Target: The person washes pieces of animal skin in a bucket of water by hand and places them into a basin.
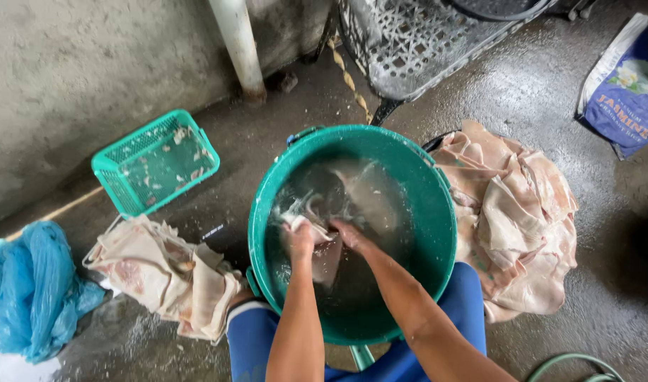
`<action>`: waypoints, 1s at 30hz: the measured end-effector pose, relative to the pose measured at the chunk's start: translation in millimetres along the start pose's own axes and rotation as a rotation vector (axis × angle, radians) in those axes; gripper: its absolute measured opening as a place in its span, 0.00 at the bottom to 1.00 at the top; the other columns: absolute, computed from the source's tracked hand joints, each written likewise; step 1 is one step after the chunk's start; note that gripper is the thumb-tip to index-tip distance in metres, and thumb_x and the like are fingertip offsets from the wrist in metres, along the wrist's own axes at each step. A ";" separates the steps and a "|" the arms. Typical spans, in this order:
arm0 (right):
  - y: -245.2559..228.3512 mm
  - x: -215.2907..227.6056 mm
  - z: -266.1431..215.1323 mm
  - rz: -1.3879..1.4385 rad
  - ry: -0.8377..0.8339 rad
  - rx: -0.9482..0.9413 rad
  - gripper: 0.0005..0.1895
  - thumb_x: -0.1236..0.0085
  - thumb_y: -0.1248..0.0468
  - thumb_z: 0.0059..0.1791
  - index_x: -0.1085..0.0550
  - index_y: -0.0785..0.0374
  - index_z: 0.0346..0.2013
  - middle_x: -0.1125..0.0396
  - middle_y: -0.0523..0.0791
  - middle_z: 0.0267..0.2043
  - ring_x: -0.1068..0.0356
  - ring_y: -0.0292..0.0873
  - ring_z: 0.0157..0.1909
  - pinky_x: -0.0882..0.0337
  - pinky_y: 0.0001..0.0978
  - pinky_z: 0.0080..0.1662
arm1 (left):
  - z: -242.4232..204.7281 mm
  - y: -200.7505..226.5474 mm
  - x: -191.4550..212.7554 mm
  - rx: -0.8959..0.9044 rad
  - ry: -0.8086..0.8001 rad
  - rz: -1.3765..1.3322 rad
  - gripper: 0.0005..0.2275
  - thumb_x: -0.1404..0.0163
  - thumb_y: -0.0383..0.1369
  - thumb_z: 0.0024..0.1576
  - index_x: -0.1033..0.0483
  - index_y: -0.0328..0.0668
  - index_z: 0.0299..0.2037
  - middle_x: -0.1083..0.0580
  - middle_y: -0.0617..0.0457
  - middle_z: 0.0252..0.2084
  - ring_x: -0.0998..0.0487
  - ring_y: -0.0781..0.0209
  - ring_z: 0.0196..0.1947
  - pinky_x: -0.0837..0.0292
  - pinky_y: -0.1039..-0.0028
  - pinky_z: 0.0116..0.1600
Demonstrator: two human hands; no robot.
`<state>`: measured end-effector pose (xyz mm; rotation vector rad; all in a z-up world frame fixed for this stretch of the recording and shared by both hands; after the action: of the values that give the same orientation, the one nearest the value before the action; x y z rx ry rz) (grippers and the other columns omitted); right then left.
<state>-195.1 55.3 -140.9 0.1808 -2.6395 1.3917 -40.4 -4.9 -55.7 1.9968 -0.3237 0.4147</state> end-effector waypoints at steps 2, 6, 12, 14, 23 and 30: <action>-15.6 16.1 6.4 -0.387 0.111 -0.055 0.23 0.54 0.52 0.53 0.27 0.61 0.57 0.32 0.56 0.52 0.34 0.56 0.54 0.36 0.48 0.56 | -10.2 40.9 10.2 -0.224 -0.077 0.046 0.18 0.44 0.32 0.57 0.28 0.34 0.55 0.23 0.37 0.50 0.21 0.42 0.52 0.26 0.61 0.56; -35.6 16.2 -6.3 -0.683 0.314 -0.052 0.32 0.46 0.50 0.47 0.33 0.60 0.62 0.38 0.56 0.61 0.39 0.60 0.60 0.40 0.54 0.59 | -24.0 60.3 27.9 -0.537 -0.176 -0.167 0.21 0.44 0.27 0.55 0.31 0.30 0.59 0.25 0.33 0.53 0.23 0.39 0.53 0.29 0.59 0.55; -50.2 105.9 -22.8 -0.920 0.604 -0.046 0.45 0.37 0.47 0.41 0.40 0.58 0.69 0.46 0.56 0.71 0.46 0.64 0.68 0.45 0.60 0.63 | -1.3 14.1 -7.1 -0.070 -0.467 0.220 0.26 0.35 0.37 0.47 0.26 0.32 0.53 0.23 0.35 0.50 0.20 0.43 0.51 0.26 0.62 0.55; -30.4 119.9 -24.1 -0.927 0.563 -0.208 0.42 0.39 0.49 0.42 0.39 0.57 0.69 0.45 0.55 0.71 0.44 0.62 0.68 0.44 0.56 0.64 | -3.8 -1.5 -15.7 -0.017 -0.650 0.347 0.25 0.36 0.40 0.46 0.23 0.36 0.52 0.22 0.38 0.50 0.19 0.45 0.50 0.26 0.62 0.55; -25.5 170.3 -17.6 -0.922 0.332 -0.024 0.31 0.46 0.55 0.48 0.34 0.59 0.65 0.40 0.54 0.68 0.40 0.56 0.70 0.42 0.45 0.67 | -31.3 20.6 -7.2 -0.073 -0.833 0.247 0.20 0.37 0.38 0.49 0.20 0.36 0.50 0.19 0.44 0.47 0.18 0.56 0.47 0.25 0.67 0.53; -186.9 169.2 -123.8 -0.968 0.195 0.040 0.21 0.48 0.63 0.43 0.24 0.57 0.51 0.27 0.53 0.49 0.29 0.59 0.56 0.32 0.51 0.59 | -10.0 17.9 -12.0 0.251 -0.776 -0.677 0.20 0.42 0.33 0.57 0.28 0.35 0.59 0.22 0.51 0.50 0.20 0.64 0.47 0.25 0.73 0.52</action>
<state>-318.4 46.6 111.3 1.0806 -1.8816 1.0183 -59.9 -3.3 -42.2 2.2935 -0.0440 -0.7985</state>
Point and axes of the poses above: each hand's wrist, its own z-axis towards the middle knuckle, its own x-axis out of the back of the hand, y = z × x, the point moved 1 cm from there along z, towards the middle knuckle
